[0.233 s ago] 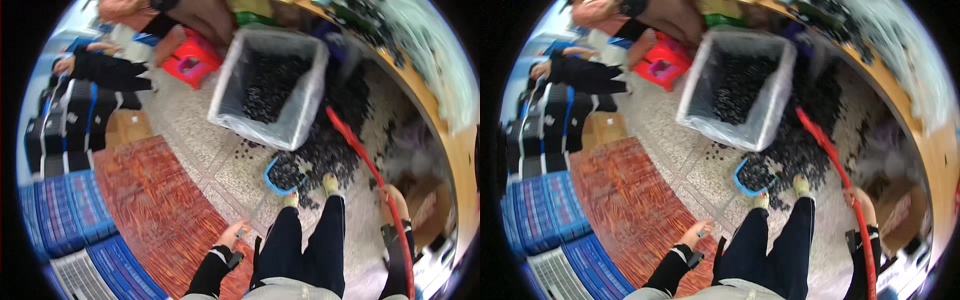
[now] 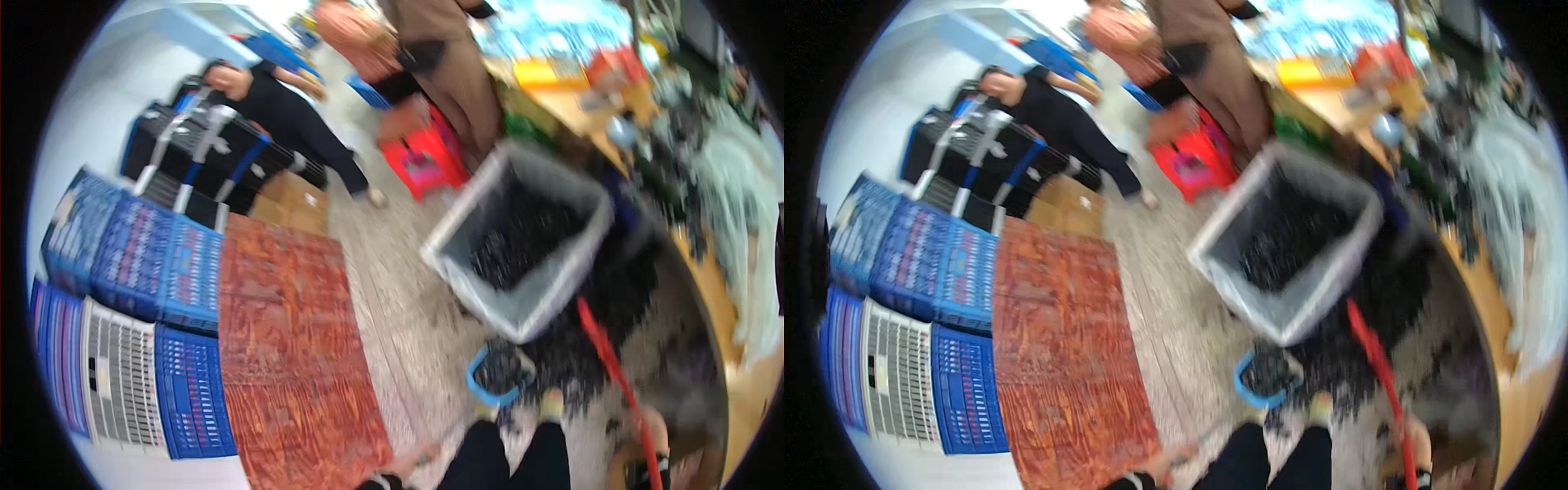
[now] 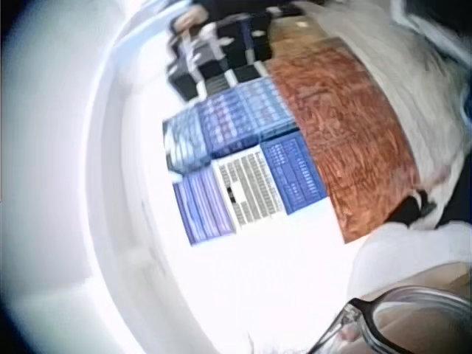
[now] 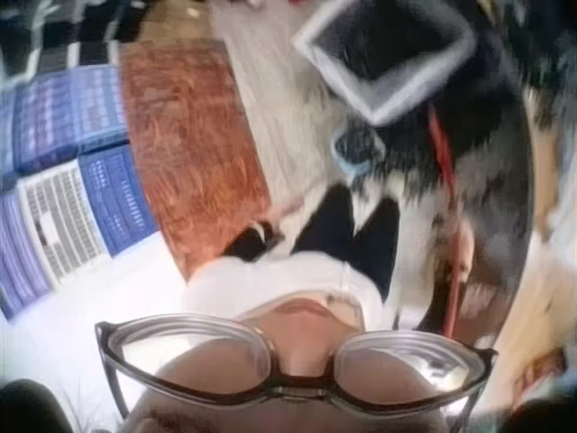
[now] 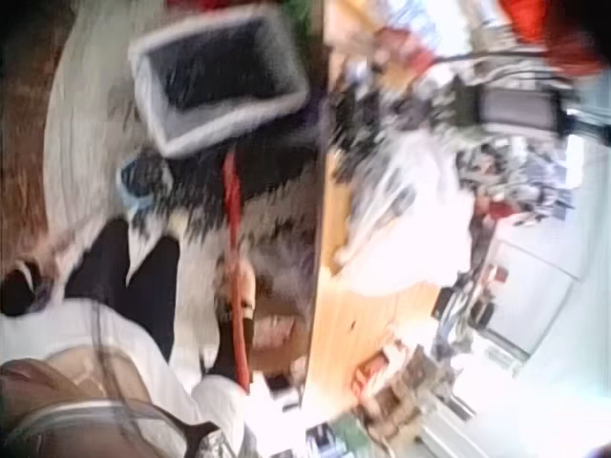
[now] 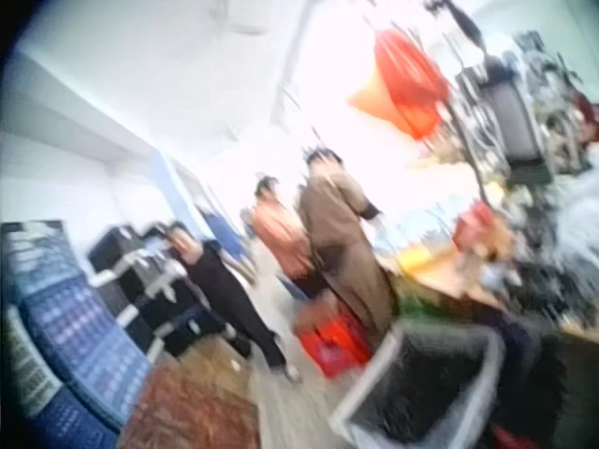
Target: Sweeping small black components from the floor into a dustpan and emptying them into a collection bin.
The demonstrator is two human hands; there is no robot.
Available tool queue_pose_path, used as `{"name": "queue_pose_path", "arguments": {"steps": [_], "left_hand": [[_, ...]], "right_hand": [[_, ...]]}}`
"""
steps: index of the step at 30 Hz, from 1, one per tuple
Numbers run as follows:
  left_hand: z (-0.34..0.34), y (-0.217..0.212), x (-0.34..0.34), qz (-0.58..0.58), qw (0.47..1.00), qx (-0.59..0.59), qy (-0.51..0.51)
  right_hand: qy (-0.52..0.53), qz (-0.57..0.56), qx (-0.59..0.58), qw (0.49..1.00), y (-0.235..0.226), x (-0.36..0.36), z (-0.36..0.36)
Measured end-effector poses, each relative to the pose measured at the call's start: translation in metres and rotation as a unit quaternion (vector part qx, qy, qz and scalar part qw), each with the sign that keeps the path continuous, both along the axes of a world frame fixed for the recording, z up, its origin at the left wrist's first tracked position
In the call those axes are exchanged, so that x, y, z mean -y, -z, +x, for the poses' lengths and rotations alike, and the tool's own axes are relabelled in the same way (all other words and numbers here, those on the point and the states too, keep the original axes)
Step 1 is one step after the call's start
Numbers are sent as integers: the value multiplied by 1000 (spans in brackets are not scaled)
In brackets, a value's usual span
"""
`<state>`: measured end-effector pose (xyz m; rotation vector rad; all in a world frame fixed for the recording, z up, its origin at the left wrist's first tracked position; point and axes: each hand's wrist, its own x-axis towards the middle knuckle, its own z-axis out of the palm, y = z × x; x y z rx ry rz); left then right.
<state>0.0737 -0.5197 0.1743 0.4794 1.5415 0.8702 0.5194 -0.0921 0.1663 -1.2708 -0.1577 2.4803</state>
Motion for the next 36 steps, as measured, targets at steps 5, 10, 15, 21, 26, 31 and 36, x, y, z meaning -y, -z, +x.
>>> {"name": "queue_pose_path", "arguments": {"steps": [5, 10, 15, 21, 26, 31, 36], "left_hand": [[74, -50, -58, -58, 939, 212, -265], [147, -75, -31, -9, 892, 271, -361], [206, -65, -3, 23, 857, 334, -392], [267, -57, 20, 80, 892, 248, -370], [316, -104, -18, -5, 840, 263, -473], [350, -88, -25, -16, 704, 351, -617], [376, -54, -37, -16, 646, 392, -655]], "right_hand": [[-332, 135, 139, 923, -114, -36, -9], [-385, 300, 188, 852, -93, -29, 35], [-403, 434, 197, 782, -67, -14, 101], [-214, -6, 155, 964, -45, -7, 105], [-198, -184, 152, 951, -23, -30, 153], [-182, -239, 127, 945, -36, -39, 156], [-261, -248, 148, 921, -33, -63, 171]]}}
